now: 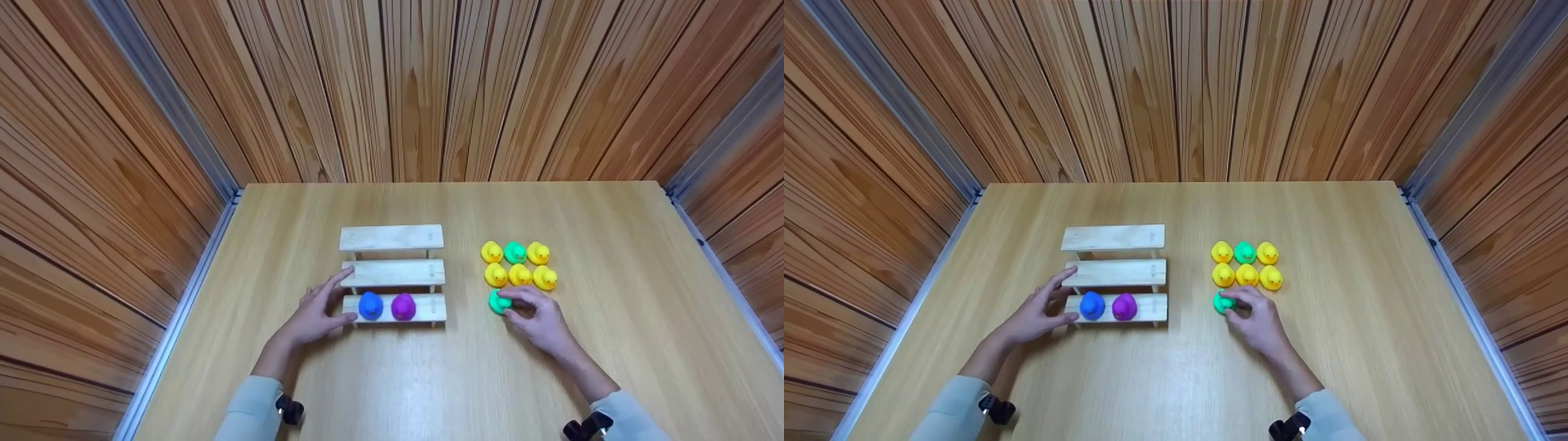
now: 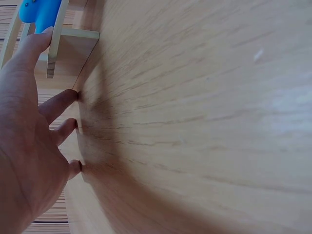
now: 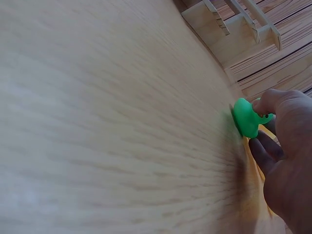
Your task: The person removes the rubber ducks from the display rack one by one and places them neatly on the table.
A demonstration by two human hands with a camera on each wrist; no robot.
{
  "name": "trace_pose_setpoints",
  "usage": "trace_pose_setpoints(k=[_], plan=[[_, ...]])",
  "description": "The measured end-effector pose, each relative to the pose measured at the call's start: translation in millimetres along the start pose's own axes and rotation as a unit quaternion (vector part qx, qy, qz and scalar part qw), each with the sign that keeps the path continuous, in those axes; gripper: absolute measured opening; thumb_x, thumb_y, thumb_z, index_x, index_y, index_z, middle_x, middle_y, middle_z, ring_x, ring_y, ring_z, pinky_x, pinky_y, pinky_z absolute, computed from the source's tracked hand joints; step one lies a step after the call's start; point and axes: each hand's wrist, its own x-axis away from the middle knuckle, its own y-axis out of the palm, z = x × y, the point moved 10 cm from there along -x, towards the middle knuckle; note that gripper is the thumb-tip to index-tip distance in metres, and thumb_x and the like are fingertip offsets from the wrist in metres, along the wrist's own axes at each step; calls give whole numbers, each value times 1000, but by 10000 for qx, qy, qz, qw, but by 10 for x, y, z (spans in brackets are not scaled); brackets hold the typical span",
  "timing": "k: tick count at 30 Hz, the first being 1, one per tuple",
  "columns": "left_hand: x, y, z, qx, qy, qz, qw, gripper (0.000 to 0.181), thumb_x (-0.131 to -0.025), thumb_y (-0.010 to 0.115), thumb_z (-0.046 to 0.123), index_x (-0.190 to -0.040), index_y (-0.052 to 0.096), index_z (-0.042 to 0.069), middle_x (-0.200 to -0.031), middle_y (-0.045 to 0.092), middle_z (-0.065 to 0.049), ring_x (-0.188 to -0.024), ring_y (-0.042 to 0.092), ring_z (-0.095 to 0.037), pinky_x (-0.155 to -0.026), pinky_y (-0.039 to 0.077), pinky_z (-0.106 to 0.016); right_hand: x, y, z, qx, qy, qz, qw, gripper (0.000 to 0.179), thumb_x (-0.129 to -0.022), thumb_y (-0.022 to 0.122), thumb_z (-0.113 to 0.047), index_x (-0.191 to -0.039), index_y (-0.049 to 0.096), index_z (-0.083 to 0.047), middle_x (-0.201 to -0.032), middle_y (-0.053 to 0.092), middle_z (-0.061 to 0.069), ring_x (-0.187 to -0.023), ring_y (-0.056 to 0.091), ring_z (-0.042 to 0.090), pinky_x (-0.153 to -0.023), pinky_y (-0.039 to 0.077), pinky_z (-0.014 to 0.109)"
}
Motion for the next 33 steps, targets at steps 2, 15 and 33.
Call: trace_pose_setpoints(k=[2, 15, 33], plan=[[-4, -2, 0, -12, 23, 3, 10000, 94, -101, 84, 45, -176, 28, 48, -184, 41, -12, -174, 25, -50, -139, -9, -78, -4, 1, -5, -12, -30, -5, 10000, 38, -89, 81, 20, -122, 83, 2, -121, 78, 27, -112, 70, -11, -96, 62, 11], [-13, -23, 29, -26, 52, 31, 10000, 93, -101, 85, 40, -177, 30, 44, -174, 55, -16, -171, 31, -49, -140, -8, -77, -25, 3, 18, -187, 195, -141, 9995, 36, -91, 82, 18, -123, 82, 2, -124, 76, 30, -115, 70, -11, -100, 60, 9], [15, 3, 14, 19, -80, -46, 10000, 93, -103, 83, 43, -175, 27, 54, -177, 52, -13, -175, 26, -46, -142, -11, -72, -125, -52, -193, 200, 300, -259, 9990, 33, -94, 85, 7, -126, 83, -2, -129, 80, 19, -118, 67, -12, -105, 56, 8]])
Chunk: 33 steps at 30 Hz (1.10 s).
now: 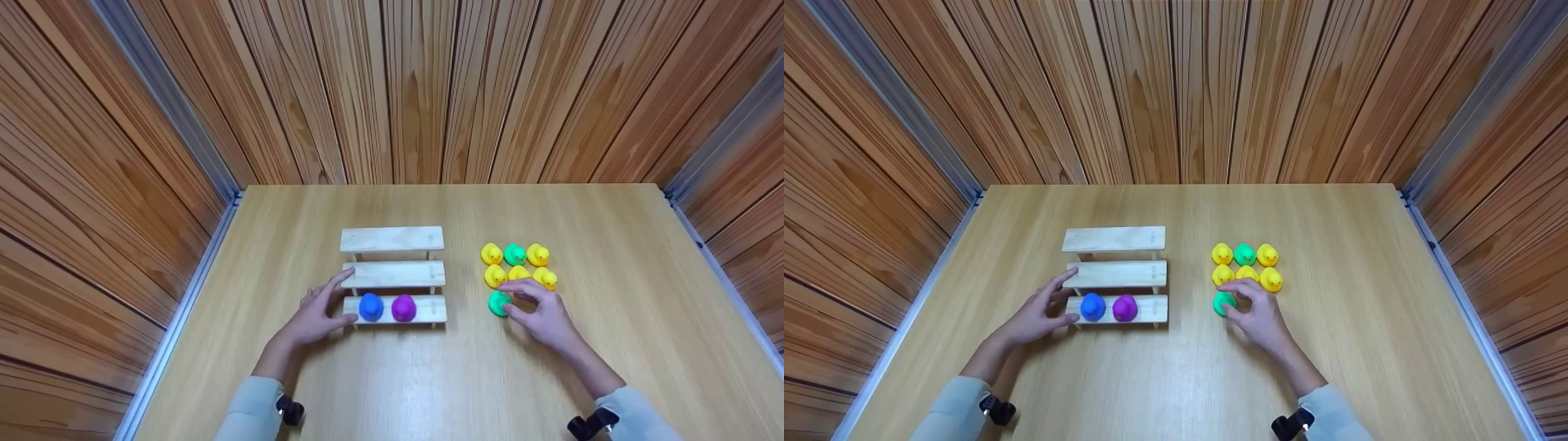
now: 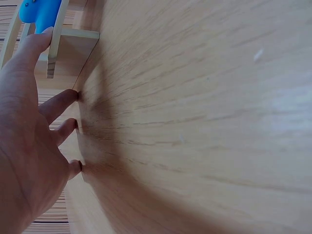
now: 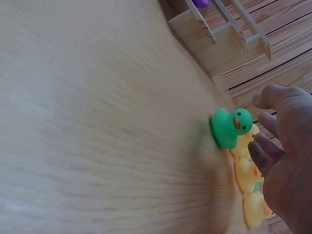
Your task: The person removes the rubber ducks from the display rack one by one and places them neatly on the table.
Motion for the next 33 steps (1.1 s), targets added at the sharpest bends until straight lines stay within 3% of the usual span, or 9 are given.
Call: trace_pose_setpoints(k=[10, 23, 25, 29, 33], plan=[[-20, -2, -27, -89, 123, 58, 9999, 94, -101, 85, 46, -177, 29, 45, -182, 44, -13, -173, 28, -50, -139, -8, -79, -87, 33, -160, -212, -180, 26, 9996, 33, -93, 83, 12, -125, 81, 4, -129, 77, 24, -120, 67, -12, -108, 54, 7], [-12, -1, -21, -99, 90, 57, 9999, 94, -101, 84, 47, -177, 28, 48, -186, 37, -11, -174, 26, -50, -140, -9, -77, -160, 322, -263, 31, 266, -380, 9989, 37, -97, 84, 2, -132, 82, -12, -136, 79, 10, -123, 69, -3, -111, 53, 11], [-8, 0, -20, -84, 67, 37, 9999, 94, -101, 84, 48, -176, 28, 49, -186, 37, -10, -174, 25, -50, -141, -9, -75, -170, 372, -280, 57, 274, -430, 9987, 38, -97, 85, 1, -132, 81, -12, -137, 79, 9, -124, 68, -2, -111, 53, 11], [-1, -1, -21, -58, 40, 22, 10000, 94, -101, 84, 48, -175, 28, 52, -185, 39, -10, -174, 25, -49, -141, -10, -74, -183, 473, -317, 36, 196, -455, 9988, 40, -95, 86, 2, -134, 80, -9, -135, 79, 11, -126, 73, 13, -111, 56, 14], [-4, 1, -30, -32, 19, 34, 10000, 93, -101, 84, 48, -175, 28, 53, -185, 39, -10, -175, 25, -48, -141, -10, -75, -194, 562, -375, -81, 94, -454, 9989, 44, -93, 88, 3, -135, 79, -7, -135, 79, 13, -125, 72, 8, -110, 59, 19]])
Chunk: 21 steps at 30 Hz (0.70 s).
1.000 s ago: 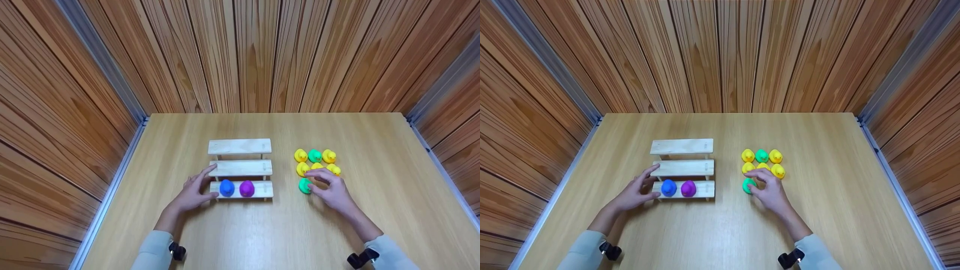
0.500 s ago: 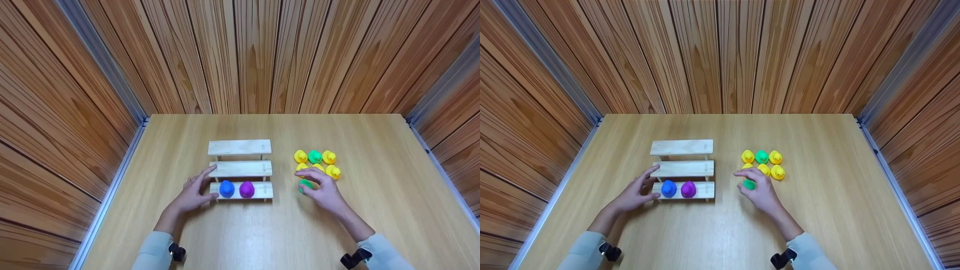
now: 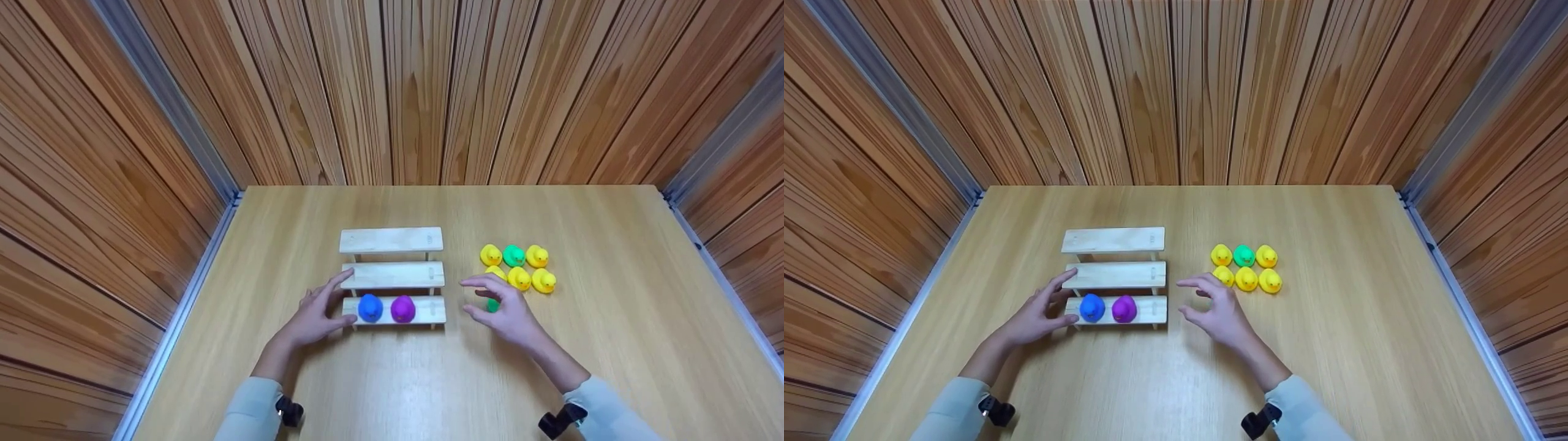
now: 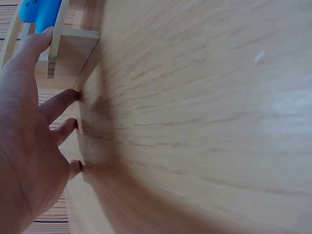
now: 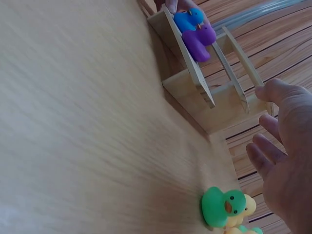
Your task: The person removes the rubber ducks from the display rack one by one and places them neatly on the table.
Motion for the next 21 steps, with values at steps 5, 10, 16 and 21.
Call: trace_pose_setpoints(k=[5, 10, 16, 21], plan=[[-10, 0, 15, 13, 65, 11, 10000, 95, -101, 85, 44, -177, 29, 45, -182, 44, -13, -173, 28, -49, -139, -9, -78, -19, 95, -89, -165, -252, -43, 9995, 46, -91, 91, 2, -135, 79, -6, -133, 78, 13, -122, 66, -5, -109, 63, 27], [-12, -5, 31, 46, 114, -4, 9999, 94, -101, 85, 42, -177, 29, 43, -183, 42, -12, -173, 27, -50, -139, -10, -79, -24, 228, -153, -258, -487, -207, 9983, 45, -93, 89, 1, -136, 78, -5, -132, 75, 17, -123, 64, -7, -109, 67, 45], [-9, -2, 33, 57, 92, -30, 9999, 93, -102, 84, 43, -177, 28, 45, -184, 40, -12, -174, 25, -50, -139, -11, -78, -34, 372, -215, -267, -626, -418, 9968, 42, -95, 88, -2, -135, 75, 2, -132, 74, 20, -125, 69, 7, -108, 66, 52], [-5, -2, 25, 46, 50, -16, 10000, 94, -102, 84, 43, -177, 28, 47, -184, 40, -12, -174, 25, -50, -139, -10, -77, -57, 413, -241, -182, -602, -338, 9974, 39, -96, 88, -3, -134, 77, 0, -131, 75, 21, -126, 72, 24, -108, 67, 52]])
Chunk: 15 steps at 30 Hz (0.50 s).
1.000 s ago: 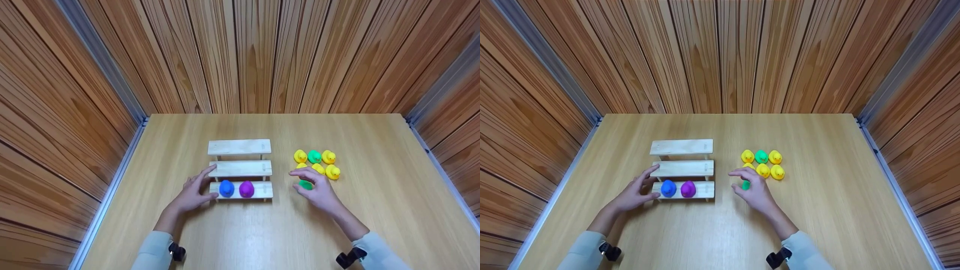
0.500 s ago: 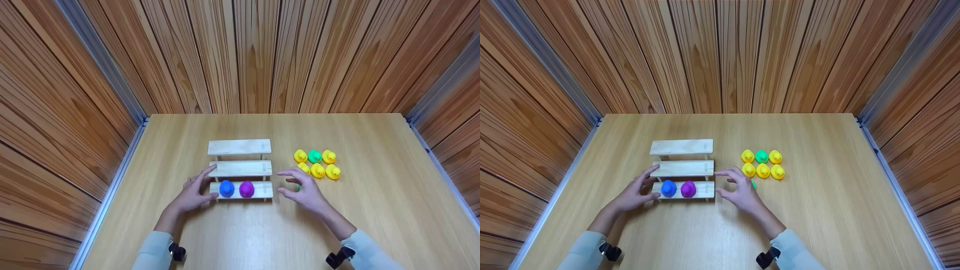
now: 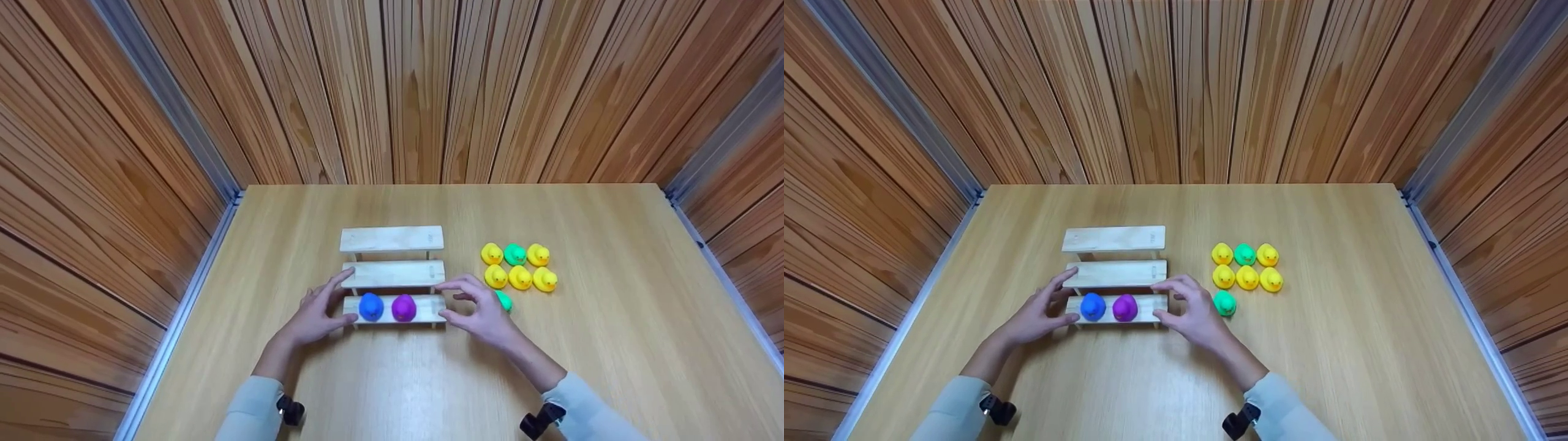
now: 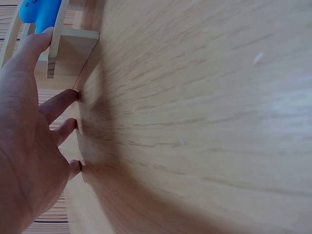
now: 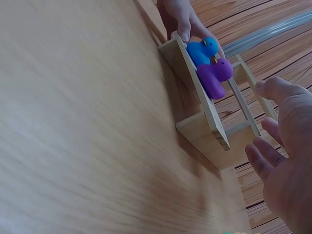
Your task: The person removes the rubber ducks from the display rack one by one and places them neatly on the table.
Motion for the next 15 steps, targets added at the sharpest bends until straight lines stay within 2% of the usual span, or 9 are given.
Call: trace_pose_setpoints(k=[4, 9, 11, 15], plan=[[3, -2, 0, -24, -28, 14, 10000, 94, -102, 84, 44, -177, 28, 49, -185, 39, -11, -174, 25, -50, -140, -10, -76, -10, 13, 10, -15, 84, 63, 9999, 38, -95, 88, -2, -132, 78, -3, -130, 76, 19, -125, 72, 29, -107, 67, 50], [10, -8, -17, 11, -120, -3, 9999, 93, -102, 84, 45, -175, 27, 54, -186, 37, -8, -175, 23, -47, -141, -10, -74, -23, 94, -33, -225, 9, -96, 9997, 38, -96, 88, -2, -133, 78, -3, -133, 75, 18, -126, 72, 23, -107, 67, 50], [5, -7, -16, 27, -93, -2, 10000, 93, -101, 84, 44, -175, 28, 53, -184, 40, -10, -174, 25, -47, -141, -9, -75, -26, 135, -55, -298, -49, -154, 9994, 39, -96, 88, -3, -134, 78, -3, -134, 75, 19, -126, 72, 21, -107, 68, 48], [-8, 1, -25, 42, -33, -1, 10000, 94, -100, 85, 42, -176, 30, 47, -180, 48, -14, -172, 29, -48, -140, -8, -78, -33, 219, -87, -381, -127, -231, 9989, 39, -97, 87, -2, -135, 78, -5, -134, 75, 20, -127, 73, 27, -107, 68, 46]])
